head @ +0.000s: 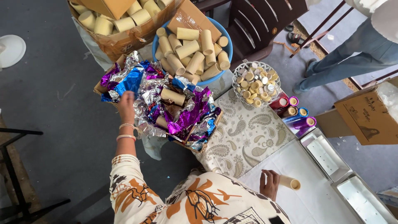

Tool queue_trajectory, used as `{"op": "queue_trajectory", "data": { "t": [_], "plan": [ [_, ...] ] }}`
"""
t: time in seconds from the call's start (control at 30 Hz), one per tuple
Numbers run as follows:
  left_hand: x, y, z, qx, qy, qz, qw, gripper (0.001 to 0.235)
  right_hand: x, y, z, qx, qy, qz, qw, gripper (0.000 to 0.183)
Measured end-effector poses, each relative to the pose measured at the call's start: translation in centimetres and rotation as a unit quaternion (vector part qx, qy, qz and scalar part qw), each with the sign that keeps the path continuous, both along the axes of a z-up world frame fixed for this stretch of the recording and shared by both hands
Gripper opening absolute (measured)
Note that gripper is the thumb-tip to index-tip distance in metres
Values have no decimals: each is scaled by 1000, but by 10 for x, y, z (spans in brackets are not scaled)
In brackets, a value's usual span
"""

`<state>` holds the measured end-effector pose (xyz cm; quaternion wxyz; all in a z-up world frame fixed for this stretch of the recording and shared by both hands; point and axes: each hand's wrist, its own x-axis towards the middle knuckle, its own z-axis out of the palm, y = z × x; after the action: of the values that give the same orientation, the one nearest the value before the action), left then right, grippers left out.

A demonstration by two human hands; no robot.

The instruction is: The person arranges small, colorful cylindrical objects on a table, then picks up a beige cardboard tube and wraps it with a sheet of purple foil. They place the wrapped tube on the table and continue to handle other foil sheets and tubes.

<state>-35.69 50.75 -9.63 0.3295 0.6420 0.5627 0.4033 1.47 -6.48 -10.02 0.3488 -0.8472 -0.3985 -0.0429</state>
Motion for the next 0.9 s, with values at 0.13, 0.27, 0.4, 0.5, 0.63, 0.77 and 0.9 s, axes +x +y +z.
{"op": "queue_trajectory", "data": {
  "t": [0.13, 0.27, 0.4, 0.5, 0.63, 0.77, 0.9],
  "plan": [
    [-29, 52, -27, 43, -103, 190, 976, 7, 3, -4, -11, -5, 9, -2, 1000, 22],
    [-69, 116, -74, 136, -12, 213, 967, 22, 8, -6, -19, -20, 25, 5, 999, 23],
    [-82, 165, -100, 118, 114, 162, 973, 23, 7, -4, -27, -32, 44, 12, 998, 23],
    [-55, 163, -56, 67, 148, 175, 971, 21, 5, 0, -30, -37, 51, 12, 998, 23],
    [-69, 207, -114, 125, 258, 103, 952, 15, 5, 4, -33, -65, 42, 20, 997, 22],
    [-73, 218, -124, 98, 307, 45, 946, 31, 8, 7, -34, -97, 59, 14, 993, 22],
    [-83, 206, -99, 32, 261, 18, 965, 32, 4, 10, -28, -104, 91, 15, 990, 23]
  ]
}}
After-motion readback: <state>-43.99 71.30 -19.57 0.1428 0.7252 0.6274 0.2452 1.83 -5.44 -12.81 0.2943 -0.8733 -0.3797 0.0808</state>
